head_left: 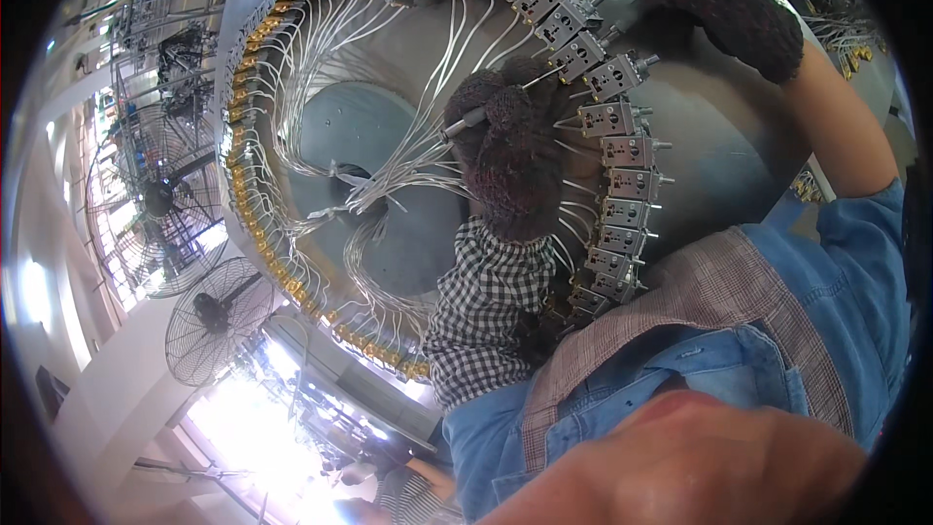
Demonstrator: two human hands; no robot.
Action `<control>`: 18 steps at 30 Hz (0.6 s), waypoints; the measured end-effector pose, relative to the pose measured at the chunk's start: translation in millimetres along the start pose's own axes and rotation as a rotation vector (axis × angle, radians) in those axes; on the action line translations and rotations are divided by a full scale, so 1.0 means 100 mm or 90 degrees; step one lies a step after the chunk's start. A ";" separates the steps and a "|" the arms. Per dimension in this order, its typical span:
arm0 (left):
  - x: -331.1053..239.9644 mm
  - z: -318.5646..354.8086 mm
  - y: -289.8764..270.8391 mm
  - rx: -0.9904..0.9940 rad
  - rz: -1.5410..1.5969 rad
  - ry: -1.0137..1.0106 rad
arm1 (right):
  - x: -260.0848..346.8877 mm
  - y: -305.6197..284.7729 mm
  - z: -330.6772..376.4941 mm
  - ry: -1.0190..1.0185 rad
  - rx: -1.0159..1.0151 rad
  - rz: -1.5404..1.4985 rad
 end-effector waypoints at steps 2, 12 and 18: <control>0.00 0.00 -0.02 -0.006 -0.013 0.008 | 0.03 0.06 0.06 0.251 -0.008 -0.193; 0.02 -0.01 -0.05 -0.011 -0.013 0.018 | 0.06 0.00 0.02 0.008 -0.016 -0.034; -0.01 0.02 0.01 -0.054 0.049 -0.015 | 0.24 0.09 0.07 0.366 -0.010 -0.125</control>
Point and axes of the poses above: each hand's wrist, its own z-axis away from the middle knuckle, its own y-axis out of the palm, x = y × z, the point moved 4 cm from there along -z, towards the middle knuckle, and after that the axes turned 15 degrees about -x, right-handed, at the moved point
